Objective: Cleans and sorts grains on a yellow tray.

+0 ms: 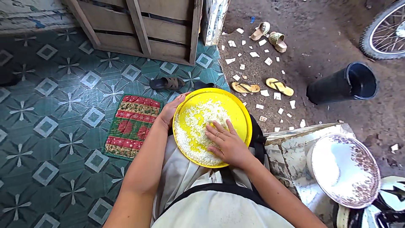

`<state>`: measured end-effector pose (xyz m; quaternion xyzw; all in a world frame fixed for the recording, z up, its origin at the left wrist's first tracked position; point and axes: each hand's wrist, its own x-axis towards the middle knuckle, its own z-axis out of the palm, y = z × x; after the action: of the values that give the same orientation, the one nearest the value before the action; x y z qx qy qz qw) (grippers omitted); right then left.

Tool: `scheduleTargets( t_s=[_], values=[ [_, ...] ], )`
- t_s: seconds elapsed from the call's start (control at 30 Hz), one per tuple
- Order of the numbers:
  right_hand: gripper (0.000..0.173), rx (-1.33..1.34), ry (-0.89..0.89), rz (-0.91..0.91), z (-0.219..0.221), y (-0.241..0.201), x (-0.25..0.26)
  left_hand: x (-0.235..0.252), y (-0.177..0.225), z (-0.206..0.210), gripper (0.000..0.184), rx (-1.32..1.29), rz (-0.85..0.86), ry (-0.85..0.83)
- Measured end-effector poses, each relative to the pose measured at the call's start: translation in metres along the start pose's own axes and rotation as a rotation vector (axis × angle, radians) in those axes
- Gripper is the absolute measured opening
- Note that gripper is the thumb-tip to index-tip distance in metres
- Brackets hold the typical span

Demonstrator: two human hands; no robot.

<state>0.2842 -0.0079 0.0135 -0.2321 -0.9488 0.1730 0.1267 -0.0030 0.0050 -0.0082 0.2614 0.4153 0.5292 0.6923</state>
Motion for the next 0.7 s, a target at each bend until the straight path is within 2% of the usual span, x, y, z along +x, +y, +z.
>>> scheduleTargets(
  t_s=[0.13,0.23,0.3,0.4,0.47,0.57,0.7],
  values=[
    [0.057,0.055,0.053,0.021,-0.001,-0.002,0.008,-0.003,0.004,0.006,0.047,-0.005,-0.014,0.009],
    [0.064,-0.02,-0.004,0.068,0.001,0.002,0.018,-0.007,0.011,0.018,0.044,-0.015,-0.035,0.049],
    [0.066,0.008,-0.04,0.056,0.001,0.002,0.022,-0.003,0.004,0.007,0.045,-0.021,-0.01,0.006],
    [0.061,0.12,0.003,0.033,-0.001,-0.002,0.027,-0.002,0.0,-0.001,0.047,-0.03,0.003,-0.028],
    [0.062,0.069,0.015,0.061,-0.004,0.0,0.032,-0.002,0.0,-0.001,0.047,-0.025,0.001,-0.022],
    [0.069,-0.021,-0.09,0.122,-0.004,0.004,0.039,0.0,0.0,0.001,0.046,-0.026,-0.004,-0.019],
    [0.067,0.075,-0.144,0.085,-0.006,0.003,0.046,0.002,0.0,-0.001,0.047,-0.039,-0.009,-0.03]
  ],
)
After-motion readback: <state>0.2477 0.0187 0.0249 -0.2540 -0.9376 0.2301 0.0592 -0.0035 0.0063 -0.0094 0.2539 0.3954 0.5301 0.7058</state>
